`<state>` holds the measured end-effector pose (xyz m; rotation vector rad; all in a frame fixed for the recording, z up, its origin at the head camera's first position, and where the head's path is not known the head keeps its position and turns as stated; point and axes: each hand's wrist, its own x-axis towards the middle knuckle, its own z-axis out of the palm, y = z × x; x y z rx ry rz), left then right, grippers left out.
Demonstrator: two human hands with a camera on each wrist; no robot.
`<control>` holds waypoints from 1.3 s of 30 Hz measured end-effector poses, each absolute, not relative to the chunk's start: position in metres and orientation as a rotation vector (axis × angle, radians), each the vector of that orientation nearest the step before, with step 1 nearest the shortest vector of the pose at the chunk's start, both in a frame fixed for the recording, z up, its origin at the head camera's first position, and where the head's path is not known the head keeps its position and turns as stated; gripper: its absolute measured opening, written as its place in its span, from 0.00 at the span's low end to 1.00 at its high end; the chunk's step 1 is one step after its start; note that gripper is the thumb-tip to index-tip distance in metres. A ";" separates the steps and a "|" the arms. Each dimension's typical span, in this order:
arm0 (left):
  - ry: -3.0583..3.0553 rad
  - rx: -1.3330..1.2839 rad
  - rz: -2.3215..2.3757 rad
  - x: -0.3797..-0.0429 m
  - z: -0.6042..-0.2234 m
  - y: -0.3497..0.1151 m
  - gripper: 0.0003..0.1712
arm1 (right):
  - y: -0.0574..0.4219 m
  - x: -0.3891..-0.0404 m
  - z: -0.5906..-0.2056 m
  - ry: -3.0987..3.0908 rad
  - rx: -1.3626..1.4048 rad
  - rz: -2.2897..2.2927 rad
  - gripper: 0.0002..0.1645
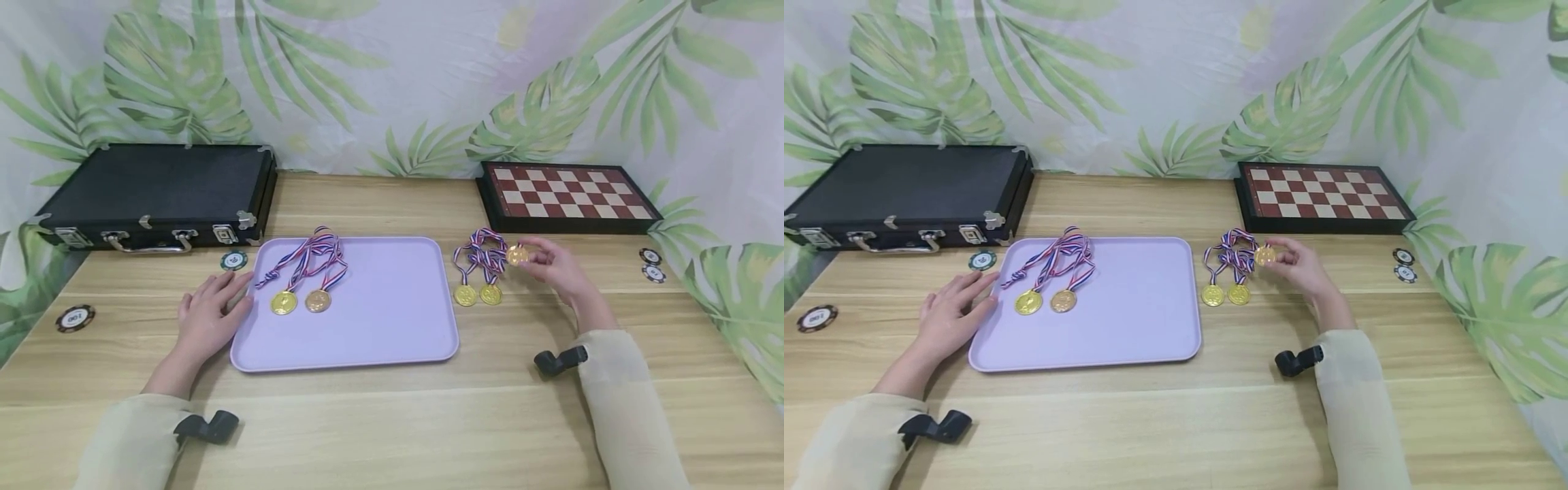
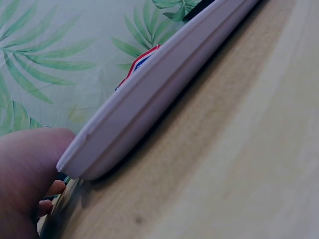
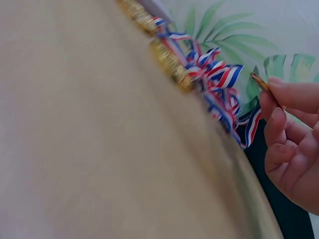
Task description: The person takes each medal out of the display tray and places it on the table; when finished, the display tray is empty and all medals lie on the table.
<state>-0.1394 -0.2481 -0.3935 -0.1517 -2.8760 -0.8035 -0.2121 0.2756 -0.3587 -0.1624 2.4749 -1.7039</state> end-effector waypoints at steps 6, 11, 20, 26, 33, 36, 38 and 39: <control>-2.873 -0.154 -0.806 -0.140 -0.392 -0.248 0.26 | 0.283 -0.196 -0.375 2.447 -0.250 -1.620 0.32; -2.872 -0.150 -0.804 -0.140 -0.391 -0.249 0.26 | 0.284 -0.192 -0.379 2.494 -0.324 -1.498 0.29; -2.873 -0.151 -0.805 -0.142 -0.393 -0.247 0.26 | 0.288 -0.187 -0.378 2.583 -0.358 -1.284 0.27; -2.876 -0.148 -0.801 -0.142 -0.393 -0.246 0.26 | 0.290 -0.187 -0.378 2.620 -0.373 -1.200 0.26; -2.870 -0.154 -0.813 -0.141 -0.395 -0.246 0.26 | 0.281 -0.185 -0.359 2.580 -0.414 -1.367 0.28; -2.864 -0.154 -0.813 -0.140 -0.395 -0.247 0.26 | 0.258 -0.183 -0.341 2.551 -0.522 -1.500 0.28; -2.863 -0.154 -0.811 -0.140 -0.396 -0.247 0.26 | 0.234 -0.183 -0.330 2.511 -0.607 -1.585 0.27; -2.864 -0.154 -0.811 -0.141 -0.397 -0.247 0.26 | 0.221 -0.184 -0.326 2.480 -0.662 -1.623 0.27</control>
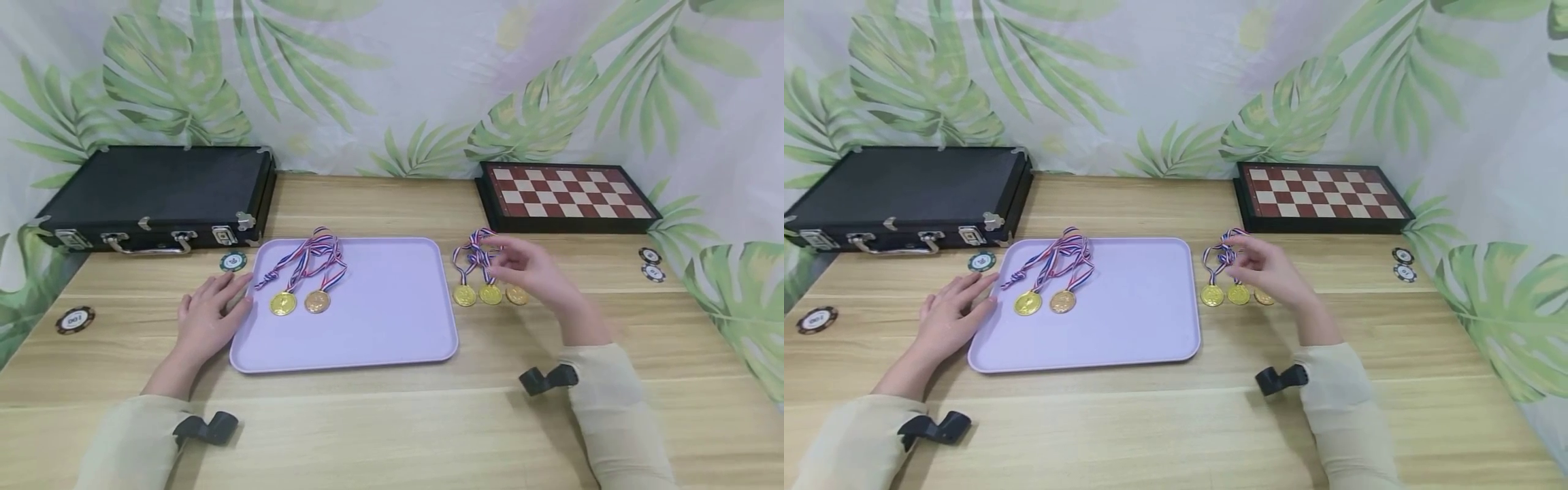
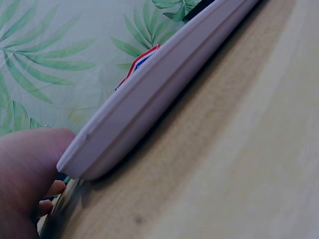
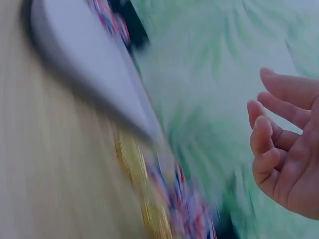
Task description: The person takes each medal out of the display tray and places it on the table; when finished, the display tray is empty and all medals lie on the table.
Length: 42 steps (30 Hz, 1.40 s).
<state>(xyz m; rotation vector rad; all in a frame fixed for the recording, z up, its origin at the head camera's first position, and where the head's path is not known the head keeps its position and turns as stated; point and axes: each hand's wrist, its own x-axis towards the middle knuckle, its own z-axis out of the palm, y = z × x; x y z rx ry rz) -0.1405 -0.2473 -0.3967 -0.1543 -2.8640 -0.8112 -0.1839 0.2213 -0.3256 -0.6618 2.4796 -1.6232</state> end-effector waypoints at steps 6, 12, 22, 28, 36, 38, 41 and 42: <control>-2.866 -0.151 -0.815 -0.140 -0.398 -0.247 0.26 | 0.139 -0.186 -0.317 2.330 -0.886 -1.669 0.28; -2.873 -0.140 -0.812 -0.139 -0.396 -0.247 0.26 | 0.070 -0.182 -0.329 2.262 -0.880 -1.604 0.29; -2.883 -0.133 -0.801 -0.140 -0.394 -0.246 0.26 | 0.003 -0.182 -0.372 2.503 -0.809 -1.318 0.28; -2.887 -0.127 -0.797 -0.140 -0.394 -0.247 0.26 | -0.012 -0.182 -0.380 2.780 -0.802 -0.954 0.30; -2.884 -0.129 -0.791 -0.141 -0.393 -0.247 0.26 | -0.016 -0.178 -0.383 2.942 -0.785 -0.689 0.24; -2.882 -0.132 -0.796 -0.141 -0.393 -0.247 0.26 | -0.016 -0.177 -0.383 2.947 -0.788 -0.671 0.23; -2.879 -0.136 -0.805 -0.140 -0.394 -0.247 0.26 | -0.017 -0.174 -0.381 2.930 -0.793 -0.666 0.22; -2.877 -0.139 -0.806 -0.140 -0.395 -0.247 0.26 | -0.017 -0.173 -0.381 2.916 -0.800 -0.676 0.22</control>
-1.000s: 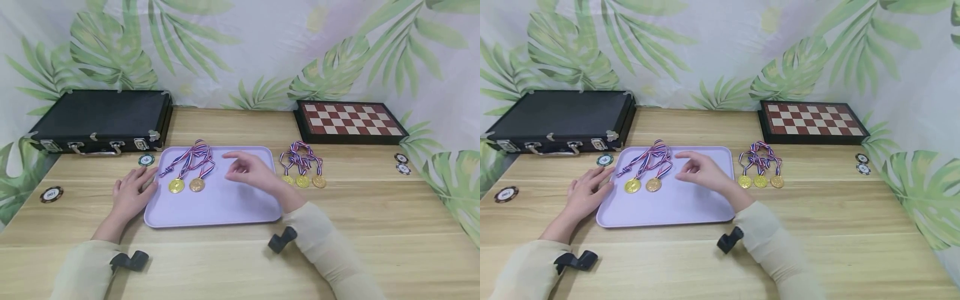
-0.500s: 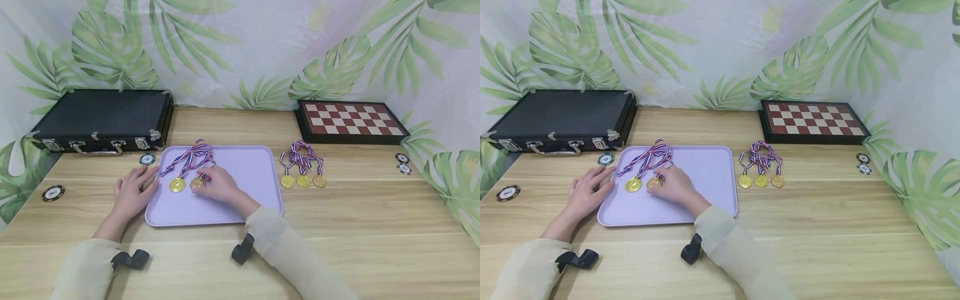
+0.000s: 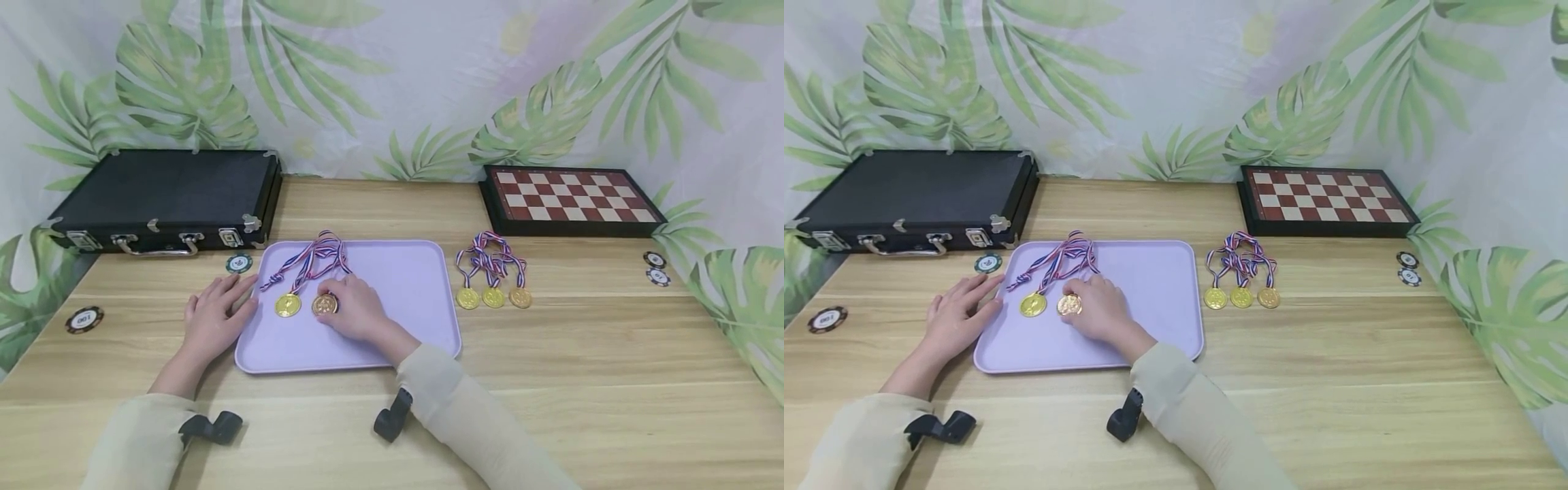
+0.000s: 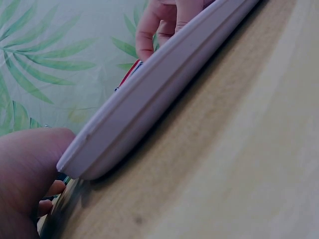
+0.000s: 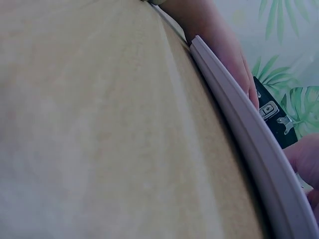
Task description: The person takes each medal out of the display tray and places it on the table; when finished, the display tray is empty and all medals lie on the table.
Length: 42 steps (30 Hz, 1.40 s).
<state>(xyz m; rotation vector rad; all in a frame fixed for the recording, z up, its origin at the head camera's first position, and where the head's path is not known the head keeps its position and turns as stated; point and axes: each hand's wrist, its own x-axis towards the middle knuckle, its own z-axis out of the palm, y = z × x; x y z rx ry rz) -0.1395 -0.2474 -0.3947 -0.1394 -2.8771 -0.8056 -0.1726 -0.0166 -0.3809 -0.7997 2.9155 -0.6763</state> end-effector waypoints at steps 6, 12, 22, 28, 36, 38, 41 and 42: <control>-2.857 -0.146 -0.812 -0.139 -0.396 -0.249 0.25 | -0.012 -0.166 -0.382 2.759 -0.949 -0.878 0.23; -2.860 -0.154 -0.810 -0.139 -0.396 -0.247 0.25 | 0.012 -0.161 -0.373 2.607 -0.973 -1.167 0.29; -2.860 -0.150 -0.818 -0.140 -0.397 -0.247 0.26 | 0.084 -0.162 -0.312 2.478 -0.876 -1.594 0.29; -2.847 -0.163 -0.807 -0.141 -0.399 -0.248 0.26 | 0.127 -0.162 -0.285 2.384 -0.936 -1.838 0.29; -2.842 -0.172 -0.816 -0.142 -0.400 -0.249 0.26 | 0.178 -0.162 -0.255 2.292 -0.969 -2.108 0.29; -2.844 -0.169 -0.818 -0.142 -0.400 -0.249 0.26 | 0.190 -0.163 -0.250 2.293 -0.905 -2.151 0.28; -2.852 -0.164 -0.820 -0.141 -0.399 -0.249 0.26 | 0.208 -0.167 -0.244 2.223 -0.830 -2.270 0.28; -2.855 -0.163 -0.821 -0.141 -0.399 -0.249 0.26 | 0.213 -0.169 -0.242 2.209 -0.802 -2.309 0.27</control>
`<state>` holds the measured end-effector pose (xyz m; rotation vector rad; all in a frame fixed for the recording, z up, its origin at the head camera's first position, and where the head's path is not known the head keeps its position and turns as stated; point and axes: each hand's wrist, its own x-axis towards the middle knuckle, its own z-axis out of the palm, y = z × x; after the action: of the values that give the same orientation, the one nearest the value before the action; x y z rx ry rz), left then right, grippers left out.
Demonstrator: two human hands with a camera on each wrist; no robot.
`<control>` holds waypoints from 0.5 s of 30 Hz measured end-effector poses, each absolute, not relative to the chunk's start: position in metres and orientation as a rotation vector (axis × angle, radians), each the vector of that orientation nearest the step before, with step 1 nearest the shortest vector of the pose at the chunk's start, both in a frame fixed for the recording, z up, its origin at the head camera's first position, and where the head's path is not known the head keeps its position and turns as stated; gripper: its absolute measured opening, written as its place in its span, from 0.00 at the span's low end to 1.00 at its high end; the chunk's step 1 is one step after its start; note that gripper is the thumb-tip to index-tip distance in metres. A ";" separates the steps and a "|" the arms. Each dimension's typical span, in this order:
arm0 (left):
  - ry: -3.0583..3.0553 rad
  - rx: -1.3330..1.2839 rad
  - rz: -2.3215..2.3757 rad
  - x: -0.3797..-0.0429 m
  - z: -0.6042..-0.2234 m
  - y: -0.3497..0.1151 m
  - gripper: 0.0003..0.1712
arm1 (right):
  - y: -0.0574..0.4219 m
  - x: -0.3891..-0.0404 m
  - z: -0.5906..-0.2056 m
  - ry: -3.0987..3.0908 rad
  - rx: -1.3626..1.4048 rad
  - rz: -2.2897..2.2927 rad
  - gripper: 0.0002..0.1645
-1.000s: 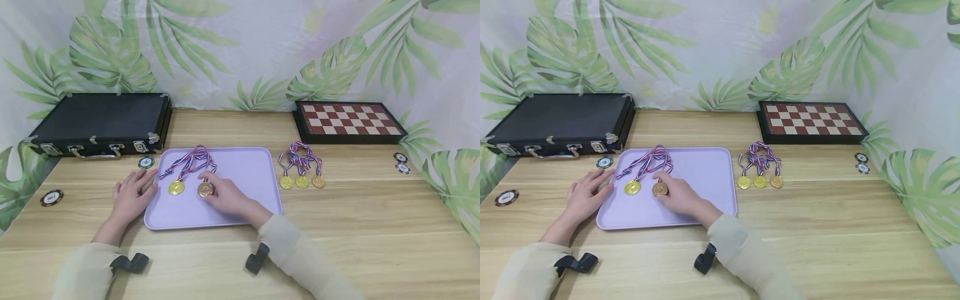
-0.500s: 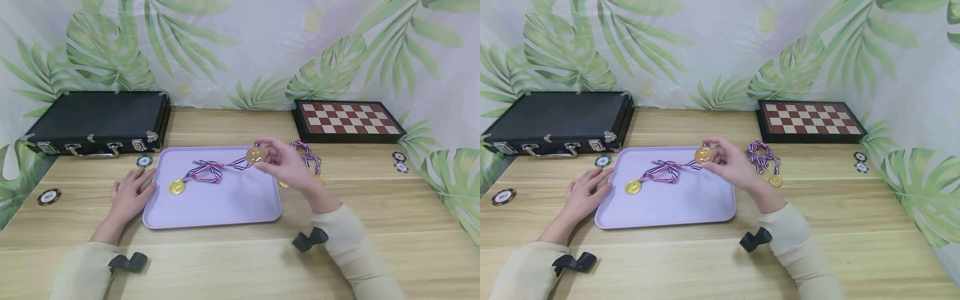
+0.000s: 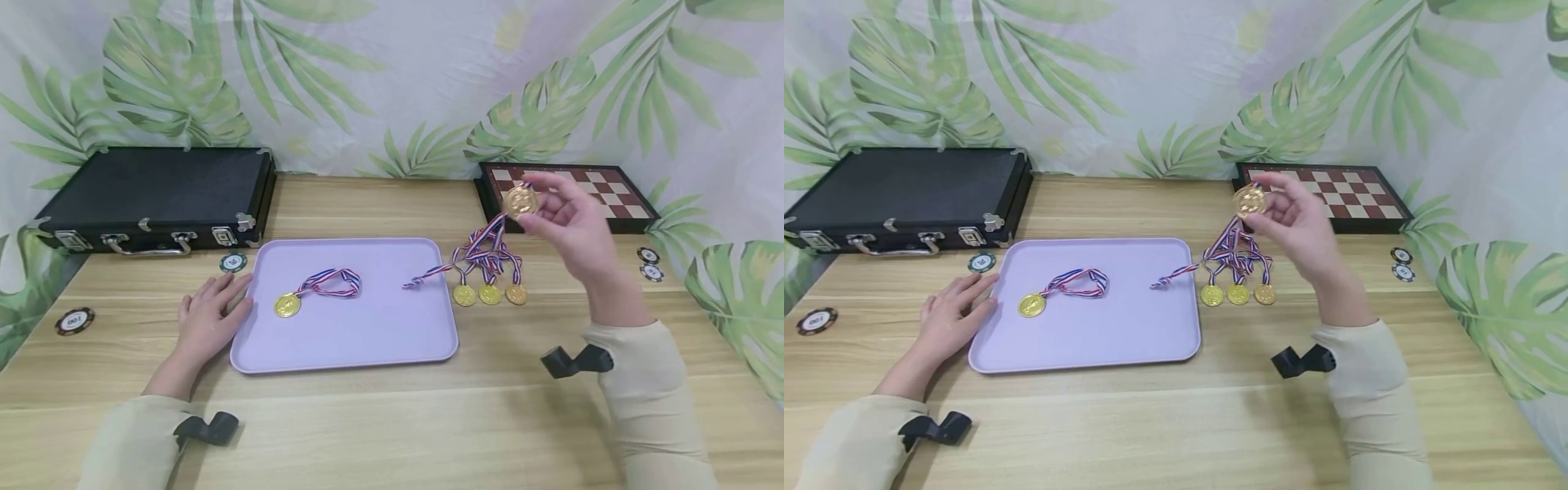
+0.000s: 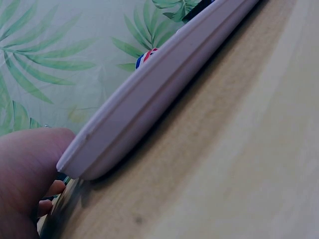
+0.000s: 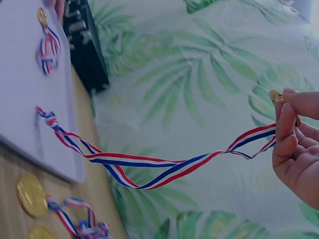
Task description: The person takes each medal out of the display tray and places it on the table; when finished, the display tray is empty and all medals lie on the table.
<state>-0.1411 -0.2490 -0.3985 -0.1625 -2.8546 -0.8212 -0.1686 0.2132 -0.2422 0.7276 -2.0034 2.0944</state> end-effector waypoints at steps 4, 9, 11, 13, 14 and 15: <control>-2.860 -0.162 -0.824 -0.141 -0.397 -0.249 0.26 | 0.233 -0.177 -0.232 -1.863 0.613 2.217 0.26; -2.869 -0.161 -0.825 -0.141 -0.397 -0.249 0.26 | 0.253 -0.191 -0.220 -1.813 0.404 2.261 0.26; -2.873 -0.158 -0.825 -0.140 -0.397 -0.249 0.27 | 0.259 -0.197 -0.217 -1.797 0.350 2.259 0.26; -2.873 -0.158 -0.825 -0.140 -0.397 -0.249 0.27 | 0.263 -0.203 -0.214 -1.779 0.304 2.256 0.27; -2.873 -0.158 -0.825 -0.140 -0.397 -0.249 0.27 | 0.265 -0.206 -0.213 -1.778 0.287 2.250 0.26; -2.871 -0.158 -0.825 -0.140 -0.397 -0.249 0.26 | 0.267 -0.209 -0.213 -1.773 0.272 2.249 0.26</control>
<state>-0.1401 -0.2486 -0.3967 -0.1583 -2.8707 -0.8246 -0.2093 0.2669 -0.2126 0.2717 -1.7734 2.2489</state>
